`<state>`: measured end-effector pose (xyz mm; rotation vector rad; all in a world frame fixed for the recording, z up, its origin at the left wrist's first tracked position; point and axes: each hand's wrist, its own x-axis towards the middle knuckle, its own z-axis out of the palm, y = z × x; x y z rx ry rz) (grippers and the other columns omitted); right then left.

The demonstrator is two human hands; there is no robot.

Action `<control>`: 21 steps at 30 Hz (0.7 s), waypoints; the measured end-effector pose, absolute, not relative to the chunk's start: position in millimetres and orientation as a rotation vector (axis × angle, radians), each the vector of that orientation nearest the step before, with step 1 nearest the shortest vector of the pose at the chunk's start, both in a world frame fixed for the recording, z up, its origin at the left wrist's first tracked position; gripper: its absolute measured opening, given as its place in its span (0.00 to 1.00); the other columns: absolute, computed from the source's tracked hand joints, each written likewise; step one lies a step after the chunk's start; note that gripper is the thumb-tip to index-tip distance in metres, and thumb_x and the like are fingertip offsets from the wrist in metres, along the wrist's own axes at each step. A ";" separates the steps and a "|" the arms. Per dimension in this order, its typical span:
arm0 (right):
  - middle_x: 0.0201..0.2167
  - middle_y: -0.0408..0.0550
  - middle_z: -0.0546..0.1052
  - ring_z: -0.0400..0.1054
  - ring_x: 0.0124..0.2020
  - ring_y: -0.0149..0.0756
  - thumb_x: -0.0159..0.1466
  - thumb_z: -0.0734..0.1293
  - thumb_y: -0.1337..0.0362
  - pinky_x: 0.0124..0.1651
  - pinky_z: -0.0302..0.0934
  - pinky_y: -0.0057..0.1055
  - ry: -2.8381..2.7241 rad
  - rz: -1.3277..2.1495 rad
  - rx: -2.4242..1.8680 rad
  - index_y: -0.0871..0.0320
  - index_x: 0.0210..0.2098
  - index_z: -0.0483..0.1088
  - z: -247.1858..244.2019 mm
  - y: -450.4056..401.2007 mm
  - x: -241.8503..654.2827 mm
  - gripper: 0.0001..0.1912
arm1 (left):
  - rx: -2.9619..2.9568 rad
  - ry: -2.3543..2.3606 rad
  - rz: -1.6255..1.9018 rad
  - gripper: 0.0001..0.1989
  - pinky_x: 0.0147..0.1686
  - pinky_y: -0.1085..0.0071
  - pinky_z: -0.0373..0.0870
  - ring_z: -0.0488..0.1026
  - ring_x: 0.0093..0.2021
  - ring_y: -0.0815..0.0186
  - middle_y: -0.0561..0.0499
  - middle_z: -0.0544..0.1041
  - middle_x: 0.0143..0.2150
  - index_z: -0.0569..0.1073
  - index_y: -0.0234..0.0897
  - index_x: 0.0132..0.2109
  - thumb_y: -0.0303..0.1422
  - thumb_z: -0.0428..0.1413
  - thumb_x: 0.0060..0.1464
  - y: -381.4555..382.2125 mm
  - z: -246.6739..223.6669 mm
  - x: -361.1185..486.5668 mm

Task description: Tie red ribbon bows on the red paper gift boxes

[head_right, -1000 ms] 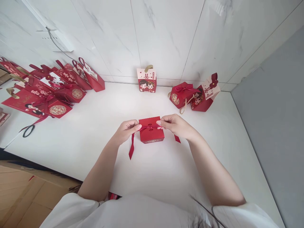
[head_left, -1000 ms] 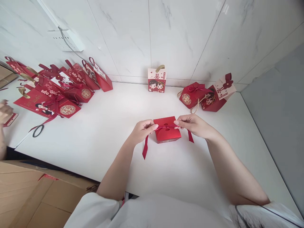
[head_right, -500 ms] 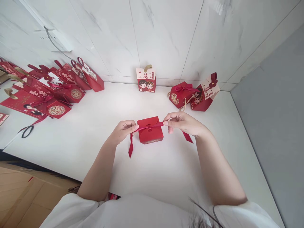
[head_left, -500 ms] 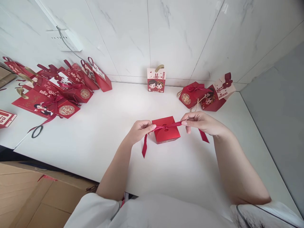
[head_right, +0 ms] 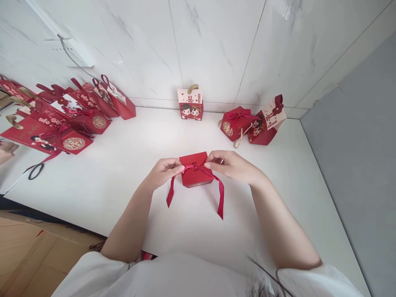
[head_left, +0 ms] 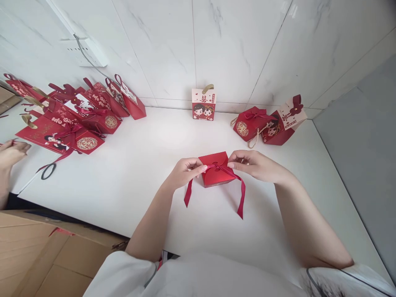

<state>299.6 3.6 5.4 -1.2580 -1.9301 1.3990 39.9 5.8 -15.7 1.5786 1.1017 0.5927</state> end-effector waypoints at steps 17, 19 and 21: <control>0.35 0.48 0.72 0.66 0.35 0.38 0.66 0.59 0.69 0.36 0.59 0.33 -2.276 0.643 -1.275 0.55 0.36 0.67 4.1 -12.9 274.1 0.06 | 2.150 1.477 1.022 0.04 0.54 0.61 0.63 0.67 0.52 0.60 0.48 0.71 0.49 0.72 0.41 0.39 0.30 0.56 0.55 -20.7 -28.0 88.1; 0.34 0.48 0.73 0.66 0.34 0.38 0.67 0.58 0.70 0.37 0.58 0.34 -2.332 0.546 -1.234 0.55 0.37 0.67 3.4 -12.5 274.1 0.08 | 2.149 1.492 1.026 0.04 0.53 0.61 0.63 0.68 0.51 0.60 0.48 0.71 0.49 0.71 0.41 0.38 0.29 0.56 0.54 -20.1 -28.5 90.9; 0.34 0.49 0.73 0.66 0.33 0.39 0.68 0.57 0.70 0.37 0.58 0.35 -2.378 0.471 -1.210 0.55 0.38 0.67 2.6 -12.1 274.2 0.08 | 2.150 1.497 1.036 0.04 0.52 0.61 0.64 0.68 0.50 0.60 0.49 0.71 0.48 0.70 0.40 0.38 0.28 0.56 0.53 -19.6 -29.6 93.2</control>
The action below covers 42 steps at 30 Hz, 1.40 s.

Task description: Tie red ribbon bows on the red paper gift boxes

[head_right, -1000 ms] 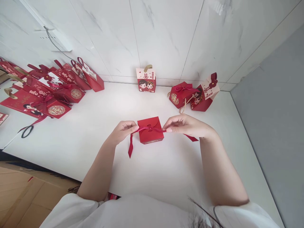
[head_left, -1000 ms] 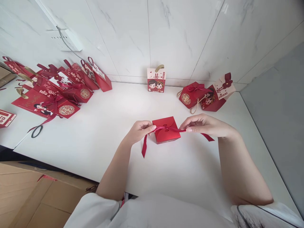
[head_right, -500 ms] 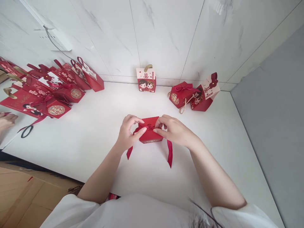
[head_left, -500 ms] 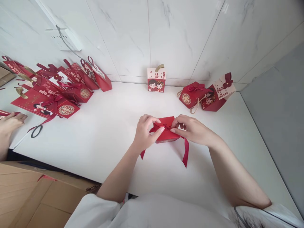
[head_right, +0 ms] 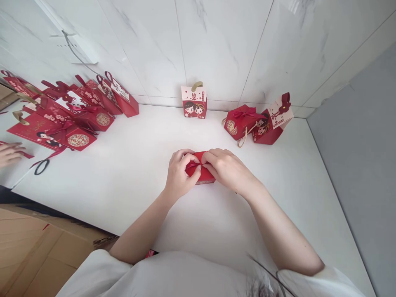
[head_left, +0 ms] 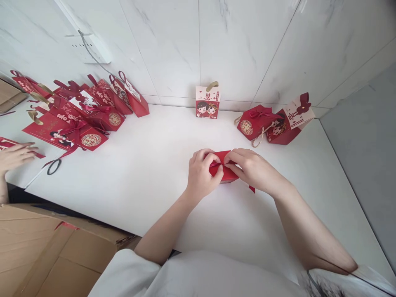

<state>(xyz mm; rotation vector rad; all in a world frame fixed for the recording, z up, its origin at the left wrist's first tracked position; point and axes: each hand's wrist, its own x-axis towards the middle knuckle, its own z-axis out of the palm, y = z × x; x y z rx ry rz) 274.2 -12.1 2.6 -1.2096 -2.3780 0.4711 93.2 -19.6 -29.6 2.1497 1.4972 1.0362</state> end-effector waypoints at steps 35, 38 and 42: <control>0.27 0.44 0.71 0.65 0.32 0.35 0.64 0.59 0.41 0.42 0.58 0.34 -1.799 1.565 -1.319 0.57 0.27 0.69 -21.2 20.4 305.3 0.26 | 1.668 1.131 0.318 0.21 0.29 0.70 0.60 0.64 0.29 0.68 0.51 0.69 0.30 0.71 0.36 0.27 0.51 0.53 0.54 10.2 -11.7 20.4; 0.25 0.42 0.70 0.63 0.29 0.33 0.63 0.61 0.43 0.37 0.57 0.33 -1.803 1.586 -1.276 0.56 0.27 0.69 -11.2 15.1 303.7 0.23 | 1.616 1.040 0.333 0.22 0.27 0.70 0.57 0.61 0.27 0.69 0.52 0.64 0.25 0.69 0.36 0.26 0.50 0.52 0.56 8.8 -10.2 25.8; 0.24 0.43 0.71 0.64 0.28 0.33 0.62 0.63 0.47 0.34 0.58 0.32 -1.853 1.548 -1.343 0.56 0.29 0.71 -0.5 6.8 301.7 0.18 | 1.586 1.041 0.388 0.22 0.26 0.71 0.52 0.56 0.25 0.71 0.54 0.58 0.24 0.63 0.35 0.25 0.48 0.53 0.56 4.8 -12.8 34.9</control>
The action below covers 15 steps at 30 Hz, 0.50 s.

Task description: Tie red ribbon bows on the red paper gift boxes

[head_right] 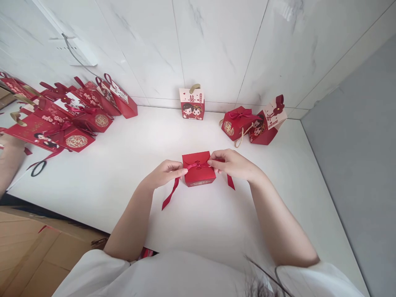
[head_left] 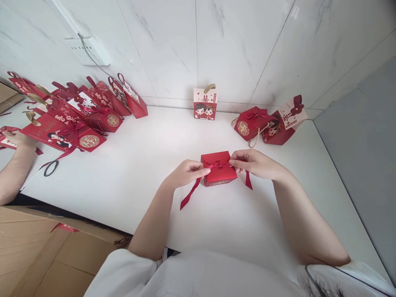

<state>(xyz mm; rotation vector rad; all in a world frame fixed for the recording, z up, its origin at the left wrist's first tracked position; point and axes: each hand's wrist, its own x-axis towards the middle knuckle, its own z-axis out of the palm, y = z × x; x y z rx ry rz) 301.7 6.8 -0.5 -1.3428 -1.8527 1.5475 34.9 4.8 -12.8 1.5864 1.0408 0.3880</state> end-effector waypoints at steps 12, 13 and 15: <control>0.45 0.51 0.71 0.66 0.44 0.43 0.64 0.67 0.60 0.49 0.59 0.43 -2.387 0.526 -1.167 0.53 0.38 0.72 11.5 -8.3 297.3 0.05 | 1.970 1.297 1.005 0.09 0.51 0.64 0.65 0.68 0.49 0.63 0.49 0.71 0.45 0.73 0.41 0.42 0.38 0.57 0.56 -5.5 -14.3 56.5; 0.43 0.51 0.71 0.65 0.43 0.43 0.64 0.66 0.61 0.48 0.60 0.43 -2.420 0.470 -1.170 0.53 0.38 0.72 10.8 -8.7 295.5 0.05 | 2.048 1.284 1.045 0.08 0.55 0.63 0.63 0.66 0.53 0.62 0.48 0.70 0.49 0.74 0.42 0.43 0.36 0.58 0.56 -8.0 -16.2 62.1; 0.40 0.51 0.71 0.65 0.41 0.42 0.66 0.65 0.62 0.45 0.60 0.41 -2.457 0.398 -1.172 0.54 0.38 0.73 9.0 -9.2 291.7 0.06 | 2.154 1.257 1.051 0.07 0.59 0.61 0.61 0.64 0.57 0.61 0.47 0.69 0.53 0.76 0.43 0.43 0.35 0.57 0.56 -12.6 -20.2 72.4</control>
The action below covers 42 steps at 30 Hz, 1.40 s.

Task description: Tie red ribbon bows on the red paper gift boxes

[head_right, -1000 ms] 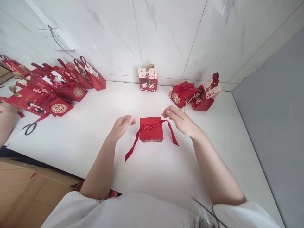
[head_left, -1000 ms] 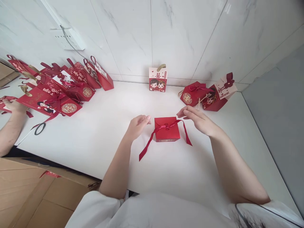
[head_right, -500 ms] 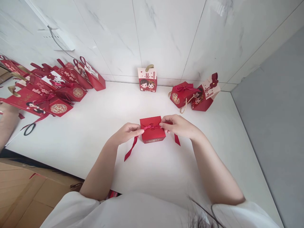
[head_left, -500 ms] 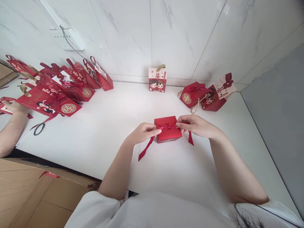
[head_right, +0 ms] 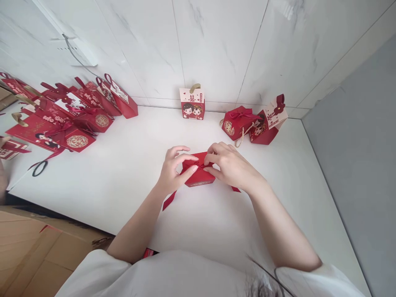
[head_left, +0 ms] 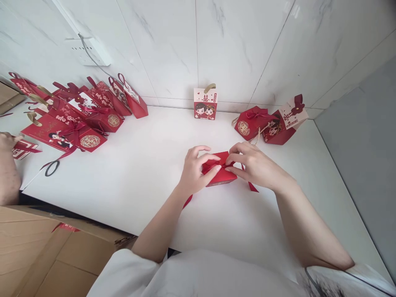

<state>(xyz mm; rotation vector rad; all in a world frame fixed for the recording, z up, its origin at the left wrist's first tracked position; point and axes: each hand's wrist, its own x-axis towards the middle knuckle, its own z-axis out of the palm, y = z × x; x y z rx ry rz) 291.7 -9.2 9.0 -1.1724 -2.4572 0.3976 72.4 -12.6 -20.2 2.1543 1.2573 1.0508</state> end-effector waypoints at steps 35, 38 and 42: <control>0.25 0.44 0.71 0.63 0.27 0.31 0.57 0.68 0.44 0.29 0.57 0.29 -1.695 1.645 -1.359 0.57 0.31 0.72 7.1 -0.8 289.4 0.21 | 1.905 1.551 0.659 0.16 0.44 0.65 0.67 0.70 0.47 0.60 0.49 0.74 0.43 0.73 0.41 0.36 0.48 0.51 0.58 -8.2 -1.2 42.8; 0.25 0.43 0.70 0.61 0.26 0.31 0.56 0.69 0.45 0.25 0.53 0.28 -1.757 1.612 -1.390 0.57 0.33 0.72 7.2 -0.8 290.1 0.20 | 1.824 1.459 0.407 0.23 0.38 0.67 0.67 0.71 0.42 0.61 0.49 0.75 0.41 0.75 0.40 0.31 0.53 0.48 0.57 -3.1 -5.1 34.4; 0.26 0.43 0.69 0.57 0.23 0.28 0.58 0.67 0.44 0.20 0.47 0.27 -1.789 1.590 -1.430 0.56 0.34 0.71 7.3 -0.8 290.1 0.21 | 1.731 1.311 0.346 0.23 0.33 0.71 0.65 0.71 0.36 0.65 0.51 0.75 0.38 0.73 0.37 0.29 0.53 0.52 0.55 -0.8 -7.1 32.6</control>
